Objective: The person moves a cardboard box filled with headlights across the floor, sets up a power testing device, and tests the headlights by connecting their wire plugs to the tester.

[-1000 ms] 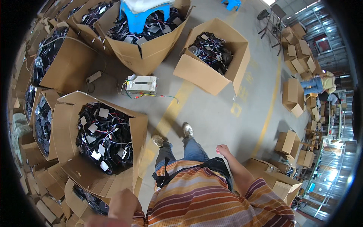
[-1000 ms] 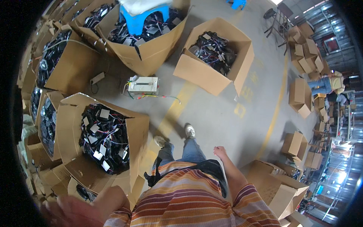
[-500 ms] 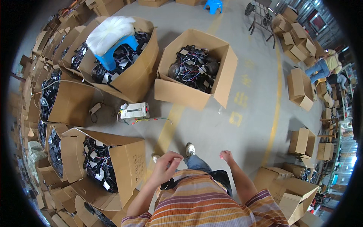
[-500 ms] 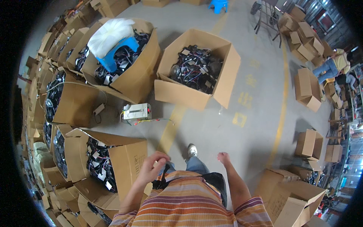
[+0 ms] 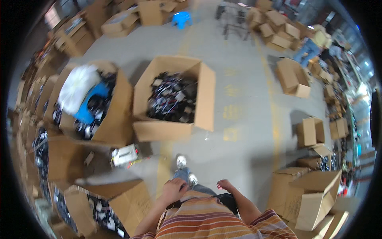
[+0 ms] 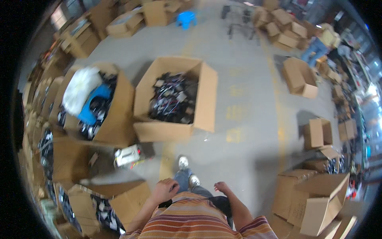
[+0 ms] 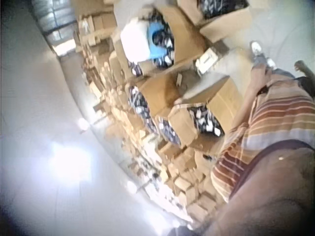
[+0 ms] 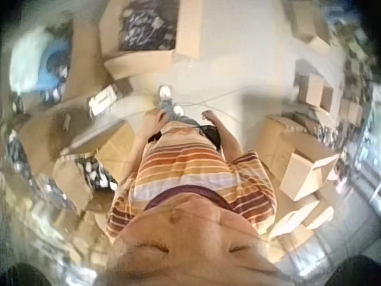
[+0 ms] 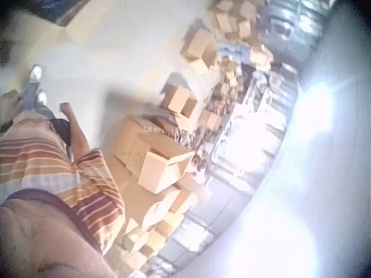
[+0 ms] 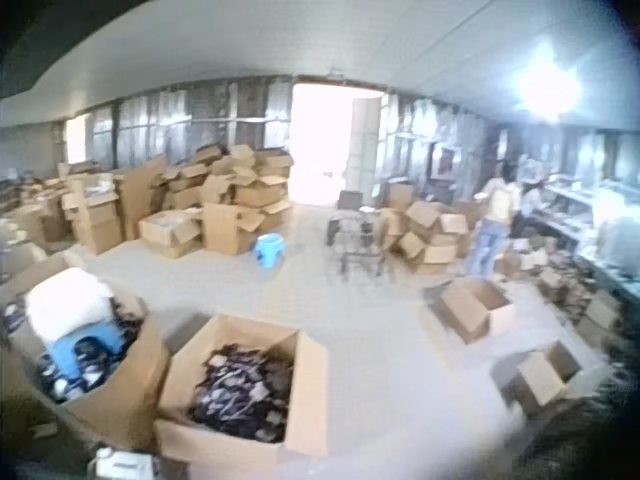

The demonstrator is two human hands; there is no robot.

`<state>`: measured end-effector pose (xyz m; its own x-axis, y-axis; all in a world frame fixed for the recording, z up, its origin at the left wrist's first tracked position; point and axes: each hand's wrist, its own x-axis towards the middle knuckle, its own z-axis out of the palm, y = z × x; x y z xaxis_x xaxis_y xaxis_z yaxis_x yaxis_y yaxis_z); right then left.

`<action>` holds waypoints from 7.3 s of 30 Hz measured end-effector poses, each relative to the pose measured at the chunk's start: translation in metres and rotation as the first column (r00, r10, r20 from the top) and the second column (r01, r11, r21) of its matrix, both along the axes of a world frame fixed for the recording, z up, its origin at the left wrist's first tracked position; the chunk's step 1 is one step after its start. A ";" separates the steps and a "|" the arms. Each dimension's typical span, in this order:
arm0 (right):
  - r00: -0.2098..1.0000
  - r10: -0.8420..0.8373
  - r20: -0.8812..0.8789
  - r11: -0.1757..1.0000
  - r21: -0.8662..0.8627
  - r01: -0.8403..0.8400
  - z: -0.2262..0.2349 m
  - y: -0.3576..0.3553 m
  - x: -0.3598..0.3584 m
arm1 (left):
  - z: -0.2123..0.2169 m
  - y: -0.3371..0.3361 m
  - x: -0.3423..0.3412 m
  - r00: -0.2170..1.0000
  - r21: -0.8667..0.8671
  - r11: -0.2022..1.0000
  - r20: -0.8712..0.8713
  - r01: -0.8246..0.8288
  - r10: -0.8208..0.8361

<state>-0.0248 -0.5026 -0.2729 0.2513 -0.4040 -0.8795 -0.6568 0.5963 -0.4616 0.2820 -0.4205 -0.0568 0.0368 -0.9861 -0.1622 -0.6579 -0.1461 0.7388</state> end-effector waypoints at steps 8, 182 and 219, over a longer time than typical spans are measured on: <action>0.917 -0.061 -0.393 0.948 -0.311 -0.071 0.007 -0.040 0.006 | -0.188 0.082 0.146 0.734 0.680 0.709 0.384 0.186 -0.561; 0.931 -0.128 -0.343 0.788 -0.605 -0.114 -0.183 -0.247 0.184 | -0.381 -0.129 0.336 0.762 0.362 0.749 0.582 -0.555 0.283; 0.571 0.731 0.375 0.682 -0.427 -0.593 -0.152 0.066 0.548 | -0.339 0.231 0.170 0.591 0.471 0.434 0.260 -0.768 0.763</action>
<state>0.5237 -0.4365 -0.4251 0.8827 -0.1109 -0.4567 -0.4662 -0.0828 -0.8808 0.4519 -0.1894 -0.3959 0.7388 -0.3227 -0.5916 -0.0947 -0.9189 0.3829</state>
